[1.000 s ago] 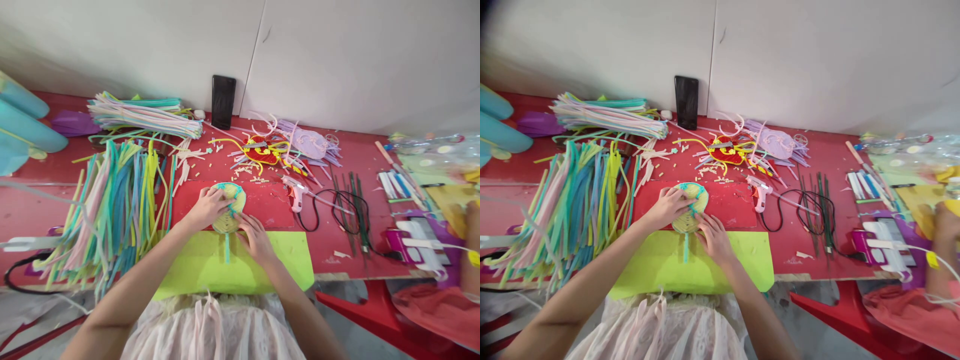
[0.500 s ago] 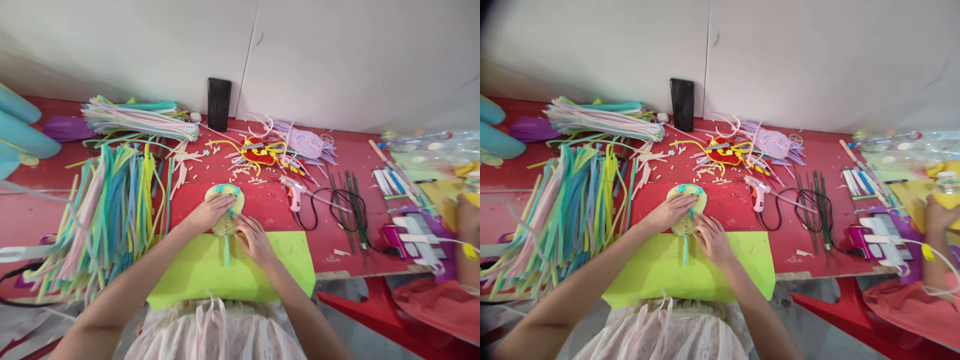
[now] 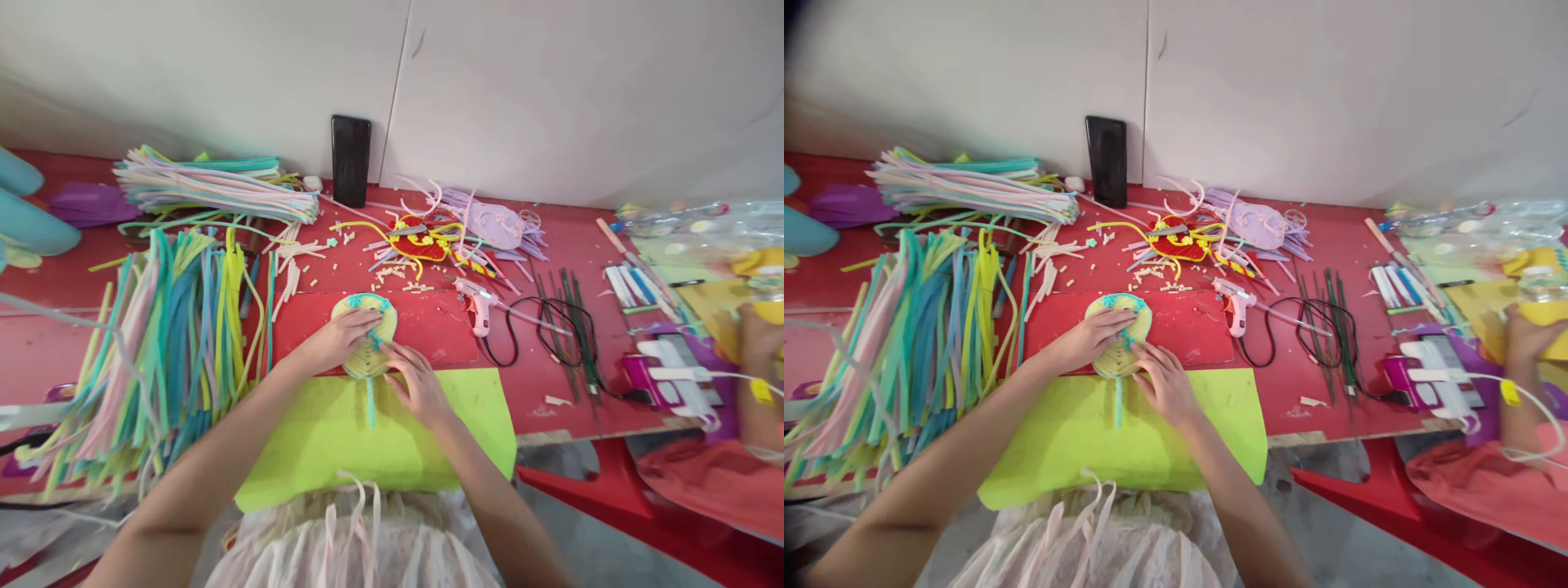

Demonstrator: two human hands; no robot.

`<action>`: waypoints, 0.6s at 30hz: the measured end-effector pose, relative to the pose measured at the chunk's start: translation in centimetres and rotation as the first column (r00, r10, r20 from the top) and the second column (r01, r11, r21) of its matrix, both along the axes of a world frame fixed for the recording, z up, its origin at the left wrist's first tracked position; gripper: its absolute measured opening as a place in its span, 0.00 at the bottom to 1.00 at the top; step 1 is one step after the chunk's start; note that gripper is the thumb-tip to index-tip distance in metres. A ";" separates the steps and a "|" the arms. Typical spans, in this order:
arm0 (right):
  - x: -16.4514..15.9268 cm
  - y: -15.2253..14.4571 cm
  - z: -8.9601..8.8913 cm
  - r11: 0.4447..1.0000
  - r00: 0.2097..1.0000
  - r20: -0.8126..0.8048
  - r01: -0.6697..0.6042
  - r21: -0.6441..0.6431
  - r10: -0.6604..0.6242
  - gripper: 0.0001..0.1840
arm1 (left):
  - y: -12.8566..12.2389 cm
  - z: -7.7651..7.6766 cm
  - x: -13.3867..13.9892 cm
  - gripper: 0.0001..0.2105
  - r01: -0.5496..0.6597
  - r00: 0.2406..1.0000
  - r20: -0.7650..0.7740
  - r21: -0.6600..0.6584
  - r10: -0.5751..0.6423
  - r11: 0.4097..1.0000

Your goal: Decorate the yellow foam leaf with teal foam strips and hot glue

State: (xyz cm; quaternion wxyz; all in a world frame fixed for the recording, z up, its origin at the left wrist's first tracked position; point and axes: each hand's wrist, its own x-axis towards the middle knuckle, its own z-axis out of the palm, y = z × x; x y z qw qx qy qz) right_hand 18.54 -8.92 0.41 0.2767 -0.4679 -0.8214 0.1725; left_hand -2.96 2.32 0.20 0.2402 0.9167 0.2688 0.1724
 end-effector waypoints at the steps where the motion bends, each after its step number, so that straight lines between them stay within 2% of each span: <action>1: 0.1 0.0 0.0 1.000 1.000 -0.015 0.003 -0.014 -0.003 0.12 | 0.0 0.1 -0.1 0.20 0.012 1.000 -0.003 0.001 -0.012 1.000; 4: 0.1 0.1 0.2 0.999 0.999 -0.052 0.004 -0.044 -0.006 0.11 | -0.3 0.2 -0.2 0.20 0.012 1.000 -0.001 0.023 -0.012 1.000; 8: 0.1 0.1 0.3 0.999 0.998 -0.063 0.002 -0.049 -0.005 0.12 | -1.0 0.5 -0.1 0.20 -0.068 0.996 0.055 0.035 0.066 0.997; 14: 0.1 0.2 0.3 0.999 0.999 -0.051 0.000 -0.052 -0.003 0.11 | -1.3 1.0 0.1 0.19 -0.126 0.992 0.029 -0.033 0.127 0.991; 18: 0.0 0.1 0.2 0.998 0.998 -0.060 0.012 -0.062 -0.015 0.11 | -1.2 1.1 0.1 0.18 -0.116 0.990 0.066 -0.069 0.121 0.991</action>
